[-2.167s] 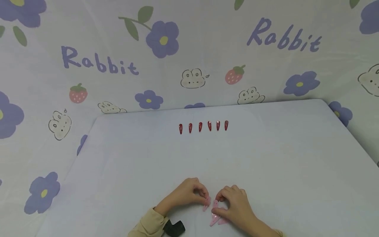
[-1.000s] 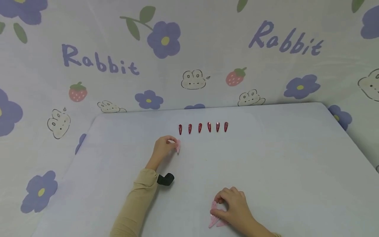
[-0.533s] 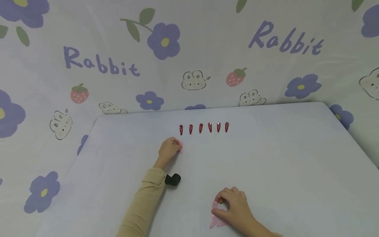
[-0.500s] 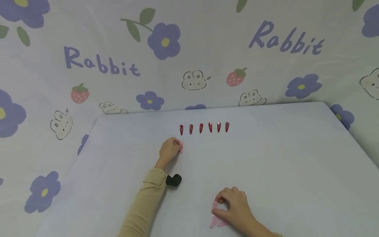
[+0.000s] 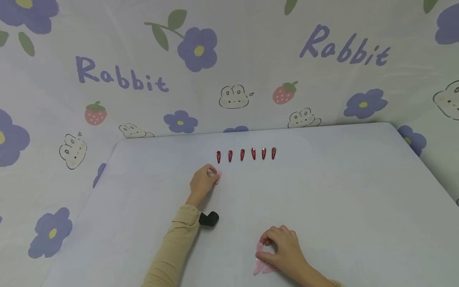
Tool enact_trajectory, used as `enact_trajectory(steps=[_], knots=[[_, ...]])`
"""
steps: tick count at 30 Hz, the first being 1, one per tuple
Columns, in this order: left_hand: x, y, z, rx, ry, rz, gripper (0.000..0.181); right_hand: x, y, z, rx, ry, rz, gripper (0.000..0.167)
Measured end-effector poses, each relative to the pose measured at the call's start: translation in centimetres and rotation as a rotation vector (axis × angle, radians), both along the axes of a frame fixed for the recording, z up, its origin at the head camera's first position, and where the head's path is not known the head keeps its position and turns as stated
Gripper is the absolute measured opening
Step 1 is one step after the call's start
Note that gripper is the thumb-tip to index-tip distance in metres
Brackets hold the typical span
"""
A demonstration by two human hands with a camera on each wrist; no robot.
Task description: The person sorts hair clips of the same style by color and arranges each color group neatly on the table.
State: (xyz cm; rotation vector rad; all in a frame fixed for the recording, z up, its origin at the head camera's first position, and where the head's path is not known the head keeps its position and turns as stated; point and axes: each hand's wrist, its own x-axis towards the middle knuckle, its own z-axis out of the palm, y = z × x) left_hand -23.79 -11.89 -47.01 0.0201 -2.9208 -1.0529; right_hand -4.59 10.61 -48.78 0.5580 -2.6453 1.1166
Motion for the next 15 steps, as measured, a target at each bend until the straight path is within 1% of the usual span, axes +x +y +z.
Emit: enact_trajectory(steps=[3, 8, 11, 13, 15], knots=[[0.08, 0.08, -0.09, -0.001, 0.020, -0.015, 0.009, 0.04, 0.05, 0.03, -0.005, 0.007, -0.002, 0.029], [0.22, 0.14, -0.28, -0.009, 0.025, -0.011, 0.011, 0.07, 0.13, -0.09, 0.001, 0.007, -0.005, 0.028], [0.38, -0.06, -0.24, -0.006, 0.039, -0.033, 0.014, -0.01, 0.13, -0.31, 0.001, 0.015, -0.008, 0.029], [0.55, -0.34, -0.12, -0.006, 0.033, -0.050, 0.017, -0.06, 0.11, -0.41, 0.001, 0.021, -0.006, 0.030], [0.65, -0.63, 0.05, -0.018, 0.011, -0.058, 0.020, -0.09, 0.11, -0.45, 0.000, 0.022, -0.003, 0.030]])
